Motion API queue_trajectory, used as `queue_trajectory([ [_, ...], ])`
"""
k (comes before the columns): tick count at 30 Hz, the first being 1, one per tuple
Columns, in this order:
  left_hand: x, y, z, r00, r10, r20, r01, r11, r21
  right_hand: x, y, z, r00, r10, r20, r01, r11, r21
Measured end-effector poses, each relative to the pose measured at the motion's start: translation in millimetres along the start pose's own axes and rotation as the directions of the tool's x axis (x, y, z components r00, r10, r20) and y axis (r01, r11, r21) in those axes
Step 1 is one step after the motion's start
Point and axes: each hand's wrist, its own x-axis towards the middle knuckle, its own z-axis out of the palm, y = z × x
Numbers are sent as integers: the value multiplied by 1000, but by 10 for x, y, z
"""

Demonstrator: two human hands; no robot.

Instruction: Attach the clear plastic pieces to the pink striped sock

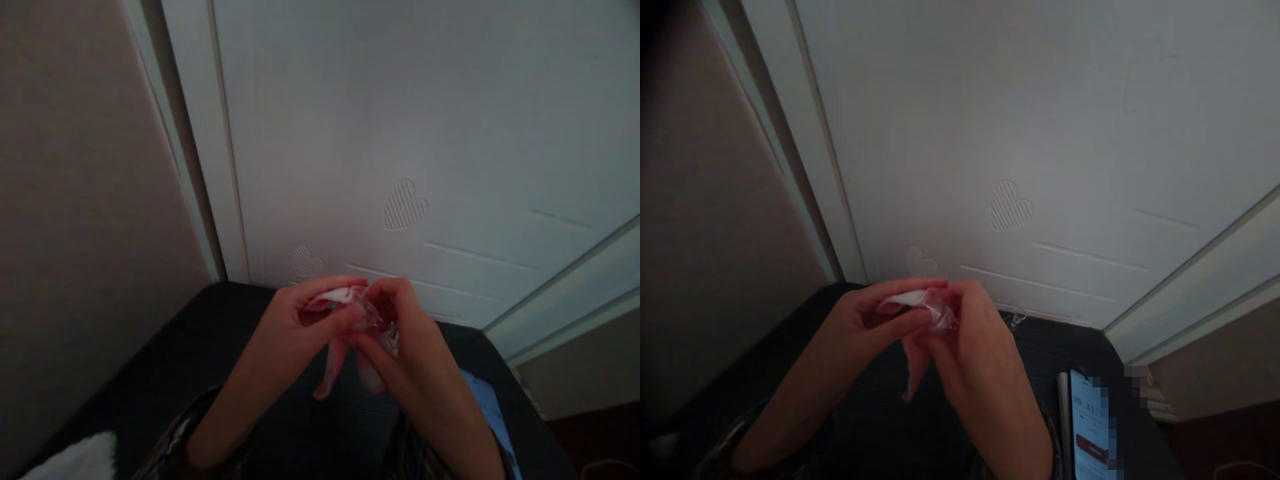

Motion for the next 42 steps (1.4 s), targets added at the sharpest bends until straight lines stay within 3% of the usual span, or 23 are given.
queue_trajectory([
  [3, 16, 18, -28, 995, 40, -96, -44, 998, -36, -17, -23, -68, 999, -31, -5, 31, 999, 12],
  [7, 31, 38, -30, 981, 101, -166, -112, 992, -58, -15, -72, -124, 995, -37, -96, 36, 999, -8],
  [13, 18, -44, -7, 962, 189, -196, -199, 980, -30, -21, -92, -132, 978, 23, -206, -17, 999, 30],
  [20, 25, -117, -50, 949, 213, -233, -249, 958, -140, -1, 10, -197, 992, 78, -103, -62, 987, 150],
  [27, 29, -60, -27, 939, 188, -287, -257, 940, -225, -18, -7, -235, 998, 59, 26, -62, 992, 106],
  [33, -63, -35, -15, 919, 379, -111, -384, 923, -27, -41, 7, -261, 996, -50, 70, 41, 991, 125],
  [38, -116, 23, -16, 837, 539, 98, -546, 834, 74, -75, -55, -226, 984, -160, -83, 172, 969, 177],
  [42, -143, 76, -51, 781, 599, 179, -614, 788, 46, -86, -136, -196, 959, -200, -200, 245, 940, 236],
])
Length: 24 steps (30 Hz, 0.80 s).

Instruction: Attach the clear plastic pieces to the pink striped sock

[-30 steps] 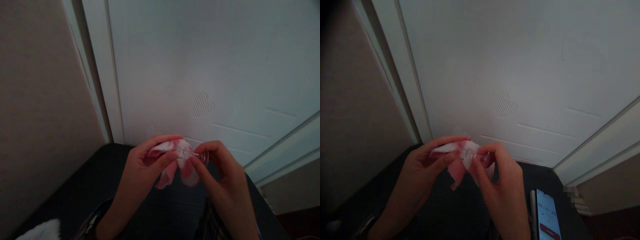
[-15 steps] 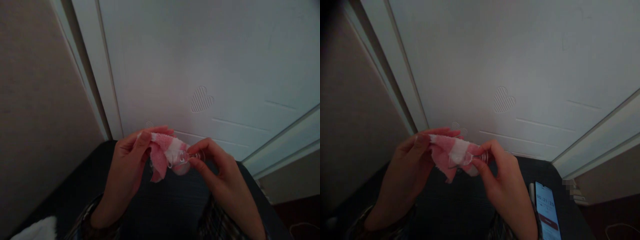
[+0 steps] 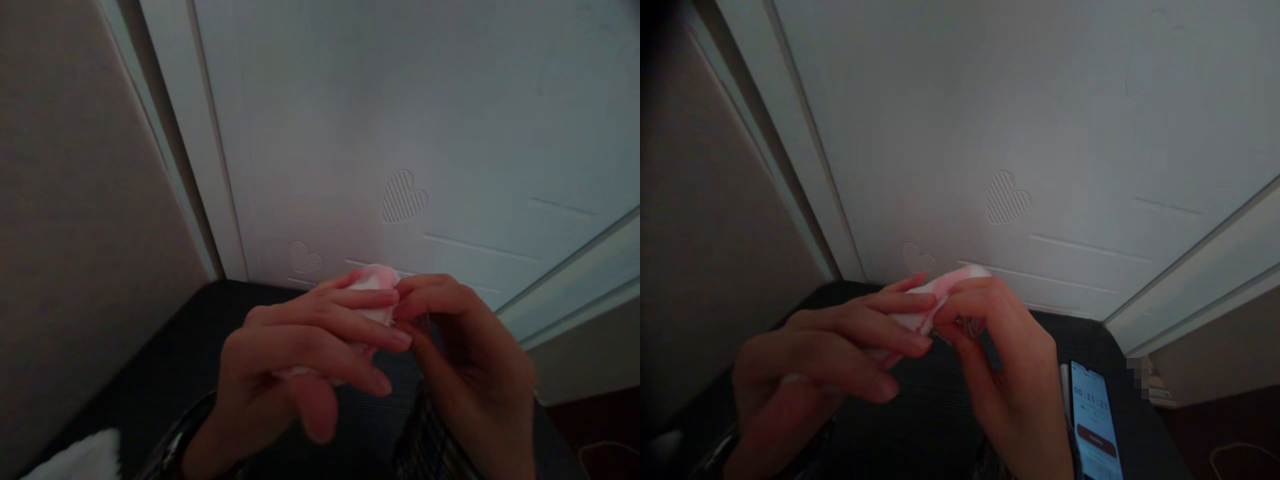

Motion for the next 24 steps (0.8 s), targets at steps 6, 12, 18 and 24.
queue_trajectory([
  [6, 35, 9, -37, 977, -152, -147, 137, 985, -104, 10, -2, 33, 999, -40, 6, 40, 998, 43],
  [12, 48, -70, 40, 945, -317, -83, 320, 947, 19, -20, 47, -6, 998, -64, -2, 64, 997, -44],
  [18, 46, -119, 103, 966, -215, -144, 248, 926, 283, 10, 79, -35, 1000, -18, 18, 22, 967, -253],
  [24, 35, -145, 72, 967, -201, -157, 226, 960, 166, -21, 65, -35, 997, 62, -51, -72, 970, -231],
])
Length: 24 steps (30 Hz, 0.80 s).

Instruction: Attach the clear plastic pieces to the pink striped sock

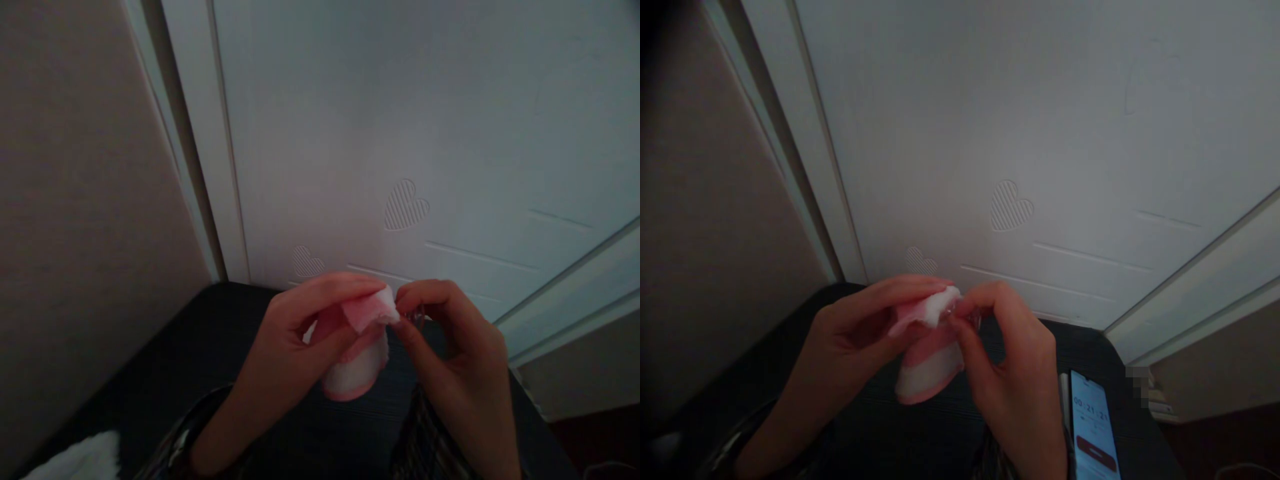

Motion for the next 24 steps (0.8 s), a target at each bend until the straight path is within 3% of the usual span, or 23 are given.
queue_trajectory([
  [5, -28, -43, -5, 980, -193, 58, 201, 912, -358, -23, 3, 16, 998, 52, -47, -51, 998, 27],
  [9, 12, -11, 4, 941, -317, 118, 330, 789, -518, -10, 15, 23, 999, 30, -44, -27, 997, 68],
  [14, 33, 25, -4, 888, -429, 164, 439, 690, -576, -1, 44, 19, 997, 2, -78, 3, 998, 65],
  [18, 17, 38, -36, 830, -552, 74, 496, 671, -552, -5, 49, 14, 990, 32, -139, -23, 998, 61],
  [21, 28, 54, -59, 823, -564, 65, 494, 655, -572, 2, 50, 7, 988, 95, -119, -92, 995, 35],
  [24, 59, 50, -74, 843, -503, 189, 502, 612, -611, 12, 67, 2, 990, 128, -54, -127, 991, 29],
])
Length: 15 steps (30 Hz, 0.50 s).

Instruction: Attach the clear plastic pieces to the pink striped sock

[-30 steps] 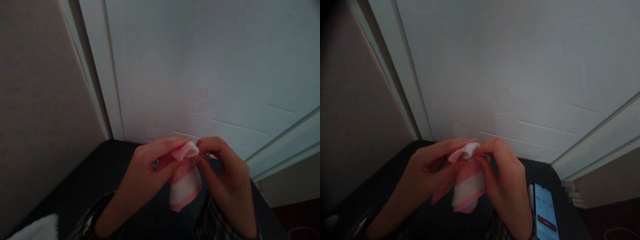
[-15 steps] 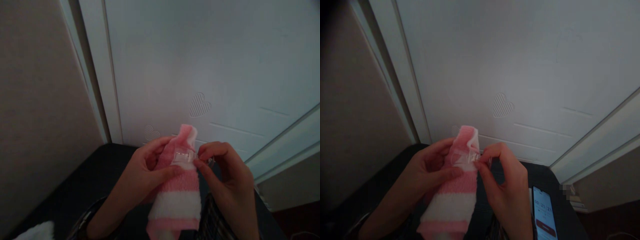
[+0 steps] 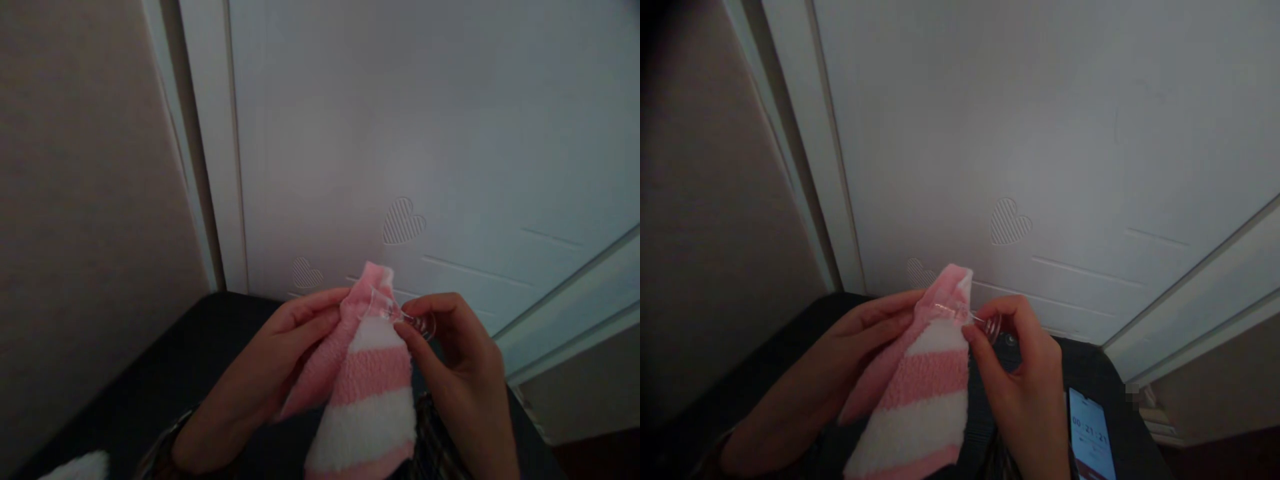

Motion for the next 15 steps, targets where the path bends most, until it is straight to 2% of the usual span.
queue_trajectory([
  [2, 20, 5, -9, 994, 15, 104, -15, 1000, -2, -2, 11, -6, 1000, -3, 16, 3, 1000, 14],
  [4, 27, 5, -18, 988, 40, 146, -45, 998, 35, -15, 13, -20, 999, -12, 33, 11, 999, 36],
  [10, -16, 17, -14, 984, 152, 97, -173, 950, 261, -46, 10, -70, 987, 9, 158, -23, 996, 83],
  [15, -35, 1, 28, 976, 204, 82, -218, 859, 463, -16, 32, -48, 986, 32, 164, -41, 998, 52],
])
